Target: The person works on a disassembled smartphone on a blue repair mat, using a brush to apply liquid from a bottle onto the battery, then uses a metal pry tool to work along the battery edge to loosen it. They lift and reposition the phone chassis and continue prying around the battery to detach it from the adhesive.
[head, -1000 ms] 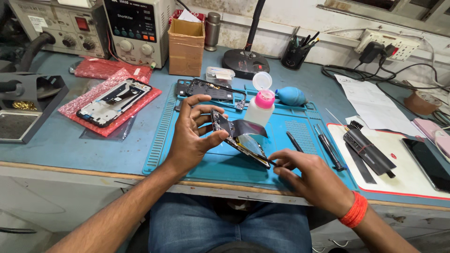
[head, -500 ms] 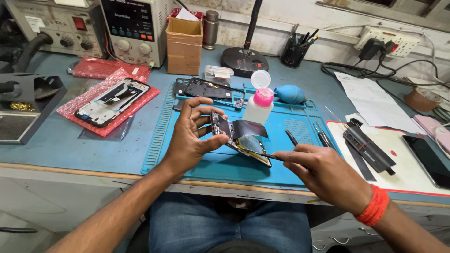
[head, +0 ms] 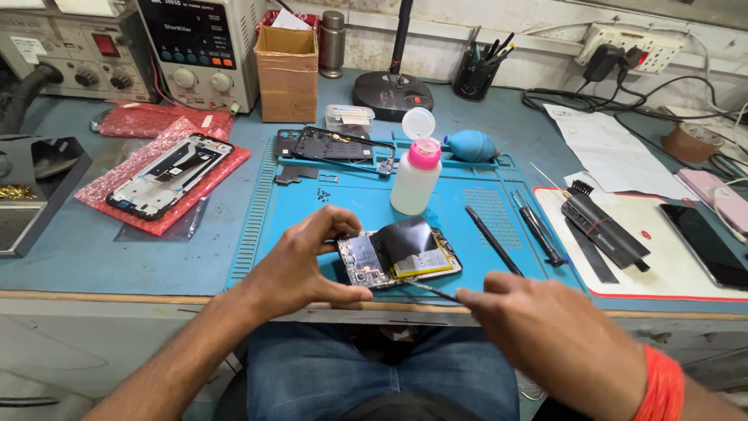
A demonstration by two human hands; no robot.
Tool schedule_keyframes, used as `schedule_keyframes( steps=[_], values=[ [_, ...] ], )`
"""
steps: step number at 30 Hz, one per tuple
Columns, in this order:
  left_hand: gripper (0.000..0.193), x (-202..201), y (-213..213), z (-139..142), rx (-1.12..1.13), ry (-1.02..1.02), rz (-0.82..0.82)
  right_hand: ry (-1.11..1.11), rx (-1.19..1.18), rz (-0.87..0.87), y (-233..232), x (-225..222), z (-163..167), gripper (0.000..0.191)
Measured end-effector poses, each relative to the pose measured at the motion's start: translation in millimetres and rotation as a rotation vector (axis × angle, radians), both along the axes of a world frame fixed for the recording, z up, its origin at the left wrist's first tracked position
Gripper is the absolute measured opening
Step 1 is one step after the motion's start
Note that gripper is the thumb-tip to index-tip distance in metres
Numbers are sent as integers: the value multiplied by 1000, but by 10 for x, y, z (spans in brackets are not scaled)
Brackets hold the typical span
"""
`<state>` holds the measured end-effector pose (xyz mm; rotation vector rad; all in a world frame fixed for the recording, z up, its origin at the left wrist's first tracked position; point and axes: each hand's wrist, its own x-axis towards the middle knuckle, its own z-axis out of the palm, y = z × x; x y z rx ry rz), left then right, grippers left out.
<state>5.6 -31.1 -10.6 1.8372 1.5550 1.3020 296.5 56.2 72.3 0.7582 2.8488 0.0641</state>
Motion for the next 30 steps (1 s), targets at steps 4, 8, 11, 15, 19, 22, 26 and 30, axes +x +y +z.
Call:
schedule_keyframes(
  steps=[4,8,11,15,19,22,26,30],
  values=[
    [70,30,-22,-9,1,156,17,5,-11,-84,-117,14,-254,33],
    [70,56,-51,-3,56,213,-12,209,-132,-4,-126,32,-400,50],
    [69,80,-85,30,7,242,-7,308,-315,4,-93,66,-388,53],
    [70,149,-113,81,-68,266,10,385,-376,11,-109,62,-385,55],
    [71,213,-126,115,-75,373,52,520,-347,64,-199,31,-445,55],
    [69,258,-136,132,-116,470,90,581,-370,27,-258,6,-498,55],
    [73,327,-156,183,-93,519,106,436,-404,-222,-343,-19,-578,67],
    [90,444,-127,265,-141,583,138,433,-365,-186,-372,-67,-621,67]
  ],
)
